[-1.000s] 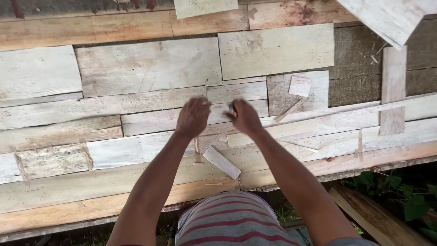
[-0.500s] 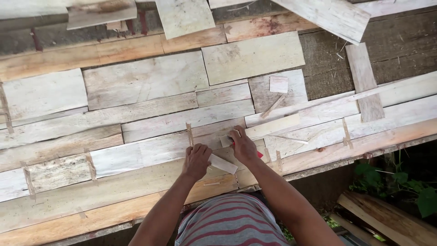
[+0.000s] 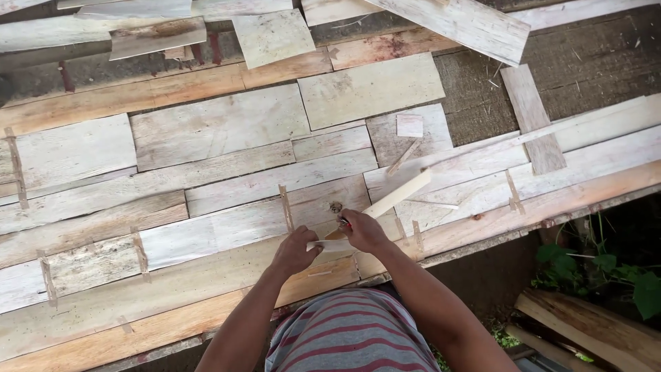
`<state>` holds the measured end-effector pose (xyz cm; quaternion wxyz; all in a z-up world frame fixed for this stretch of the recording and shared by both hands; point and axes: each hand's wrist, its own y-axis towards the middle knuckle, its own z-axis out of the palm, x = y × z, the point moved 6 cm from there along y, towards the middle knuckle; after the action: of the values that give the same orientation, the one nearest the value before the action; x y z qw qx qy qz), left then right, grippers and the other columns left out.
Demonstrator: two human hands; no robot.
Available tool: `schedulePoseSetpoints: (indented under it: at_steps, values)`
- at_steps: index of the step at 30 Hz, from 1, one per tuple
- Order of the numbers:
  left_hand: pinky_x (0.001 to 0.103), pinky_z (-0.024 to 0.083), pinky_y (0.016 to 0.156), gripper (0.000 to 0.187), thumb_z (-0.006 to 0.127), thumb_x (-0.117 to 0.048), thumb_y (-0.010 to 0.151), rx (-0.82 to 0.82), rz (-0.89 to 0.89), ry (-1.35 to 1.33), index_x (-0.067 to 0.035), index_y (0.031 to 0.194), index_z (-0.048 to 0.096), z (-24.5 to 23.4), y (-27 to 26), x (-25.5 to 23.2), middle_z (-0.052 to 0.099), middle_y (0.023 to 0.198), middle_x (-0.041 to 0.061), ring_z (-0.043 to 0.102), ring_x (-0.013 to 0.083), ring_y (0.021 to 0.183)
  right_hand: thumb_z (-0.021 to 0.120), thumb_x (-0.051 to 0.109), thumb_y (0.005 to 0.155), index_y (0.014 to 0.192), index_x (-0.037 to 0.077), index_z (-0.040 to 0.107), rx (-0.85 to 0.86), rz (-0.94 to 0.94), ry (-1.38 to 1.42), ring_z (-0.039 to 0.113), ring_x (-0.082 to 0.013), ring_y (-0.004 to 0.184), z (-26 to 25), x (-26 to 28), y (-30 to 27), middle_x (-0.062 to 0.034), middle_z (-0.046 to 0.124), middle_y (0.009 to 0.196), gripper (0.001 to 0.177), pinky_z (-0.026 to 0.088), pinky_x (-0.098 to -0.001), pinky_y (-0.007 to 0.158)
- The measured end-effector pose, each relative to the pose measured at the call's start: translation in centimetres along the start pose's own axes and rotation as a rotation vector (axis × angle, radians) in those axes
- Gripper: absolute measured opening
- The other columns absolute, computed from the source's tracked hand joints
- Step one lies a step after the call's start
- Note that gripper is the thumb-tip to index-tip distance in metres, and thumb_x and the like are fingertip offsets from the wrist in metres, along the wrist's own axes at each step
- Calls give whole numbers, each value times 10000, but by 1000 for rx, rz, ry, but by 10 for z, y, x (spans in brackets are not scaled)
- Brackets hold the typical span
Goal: The person is using a utility knife to cut and trim thin pieces of wood veneer on a wooden work surface.
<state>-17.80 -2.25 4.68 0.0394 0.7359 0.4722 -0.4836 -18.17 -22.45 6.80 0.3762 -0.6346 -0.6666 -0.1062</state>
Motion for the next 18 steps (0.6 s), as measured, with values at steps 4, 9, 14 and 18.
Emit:
schedulePoseSetpoints:
  at_steps: [4, 9, 14, 18]
  values:
    - [524, 544, 840, 189, 752, -277, 867, -51, -15, -19, -141, 982, 686, 9, -5, 5, 589, 1024, 108, 641, 413, 1038, 643, 187, 966, 1188, 117, 589, -88, 37, 176, 672, -525, 1013, -1, 9, -12, -245, 717, 1073, 239, 553, -637, 808]
    - [451, 557, 886, 135, 771, -318, 842, -141, -47, 29, -194, 894, 774, 15, -8, 16, 642, 1042, 47, 655, 318, 1053, 731, 188, 893, 1349, 106, 565, -472, 525, 325, 632, -416, 1197, -26, -18, -48, -203, 609, 1235, 492, 543, -507, 1030]
    - [436, 548, 906, 161, 756, -336, 860, -187, -43, 82, -204, 949, 782, 16, -14, 0, 639, 1060, 30, 659, 286, 1066, 803, 343, 847, 1192, 171, 575, -541, 885, 655, 698, -228, 811, 3, -93, -67, -44, 722, 957, 447, 581, -367, 713]
    - [473, 556, 932, 357, 738, -210, 868, -276, -105, -80, -143, 1213, 676, 24, -3, 0, 622, 1075, 101, 675, 350, 1064, 796, 200, 870, 1028, 32, 643, -635, 864, 934, 632, -201, 475, 6, -83, -59, -129, 696, 750, 277, 548, -300, 382]
